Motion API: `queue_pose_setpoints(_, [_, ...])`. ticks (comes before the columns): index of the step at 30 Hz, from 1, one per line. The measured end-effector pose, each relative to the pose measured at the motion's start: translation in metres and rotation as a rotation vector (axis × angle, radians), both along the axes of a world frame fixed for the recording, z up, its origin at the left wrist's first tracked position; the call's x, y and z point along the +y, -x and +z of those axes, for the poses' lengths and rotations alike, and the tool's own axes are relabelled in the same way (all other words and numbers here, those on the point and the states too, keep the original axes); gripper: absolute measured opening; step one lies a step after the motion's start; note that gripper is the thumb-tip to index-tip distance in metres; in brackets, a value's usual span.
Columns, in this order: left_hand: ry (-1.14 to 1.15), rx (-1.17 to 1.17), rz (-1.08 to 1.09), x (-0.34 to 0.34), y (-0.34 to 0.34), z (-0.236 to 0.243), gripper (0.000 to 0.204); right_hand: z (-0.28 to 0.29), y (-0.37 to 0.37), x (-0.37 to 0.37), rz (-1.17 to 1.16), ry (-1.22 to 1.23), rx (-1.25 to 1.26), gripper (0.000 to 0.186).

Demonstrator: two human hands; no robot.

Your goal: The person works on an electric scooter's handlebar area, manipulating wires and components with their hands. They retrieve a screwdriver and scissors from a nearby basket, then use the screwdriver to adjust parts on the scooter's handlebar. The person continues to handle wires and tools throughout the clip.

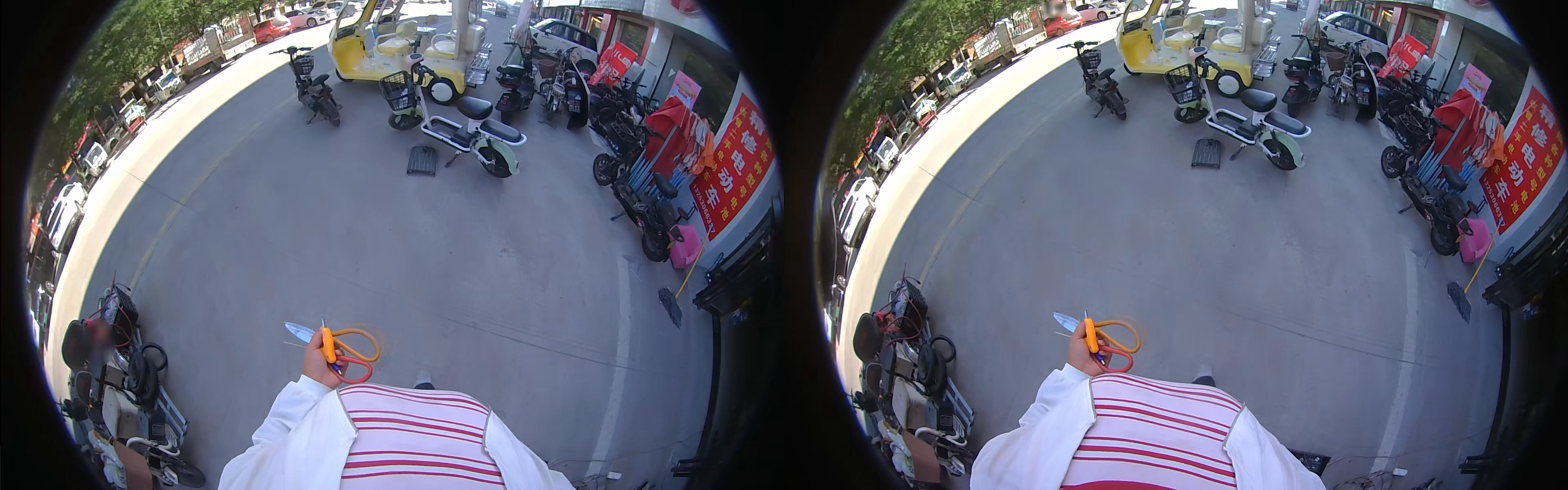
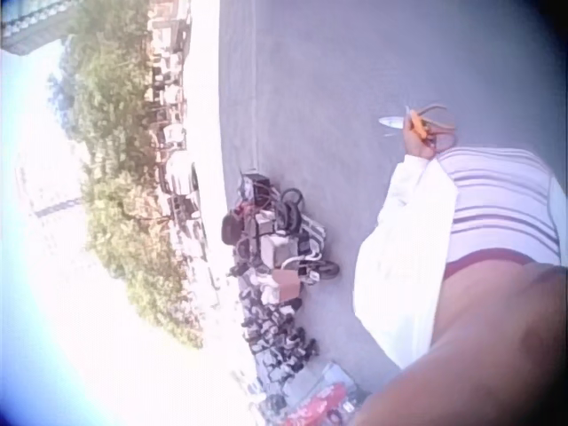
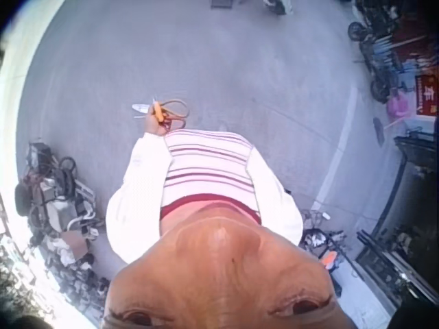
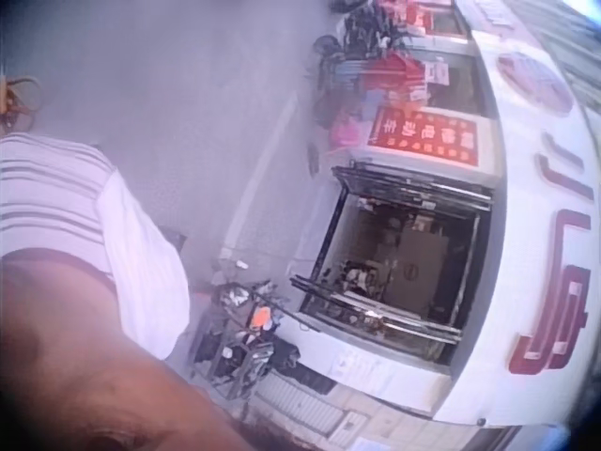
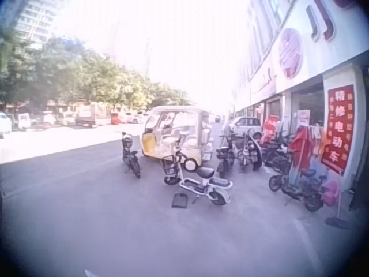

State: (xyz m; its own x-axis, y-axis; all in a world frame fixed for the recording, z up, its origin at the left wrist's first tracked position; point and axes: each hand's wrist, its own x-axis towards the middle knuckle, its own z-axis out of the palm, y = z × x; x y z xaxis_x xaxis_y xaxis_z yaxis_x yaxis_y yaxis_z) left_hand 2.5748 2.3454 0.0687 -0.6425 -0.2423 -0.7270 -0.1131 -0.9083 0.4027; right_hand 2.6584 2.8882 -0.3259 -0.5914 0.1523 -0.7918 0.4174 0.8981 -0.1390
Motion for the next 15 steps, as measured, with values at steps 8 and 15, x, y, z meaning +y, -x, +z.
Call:
queue_pose_setpoints(8, [0.054, -0.039, 0.350, -0.060, 0.103, 0.003, 0.028, 0.075, 0.372, -0.104, -0.202, 0.012, 0.403, 0.053])
queue_pose_setpoints(15, [0.041, -0.033, 0.396, -0.147, 0.220, -0.040, 0.030, 0.090, 0.635, -0.257, -0.109, 0.419, 0.757, 0.041])
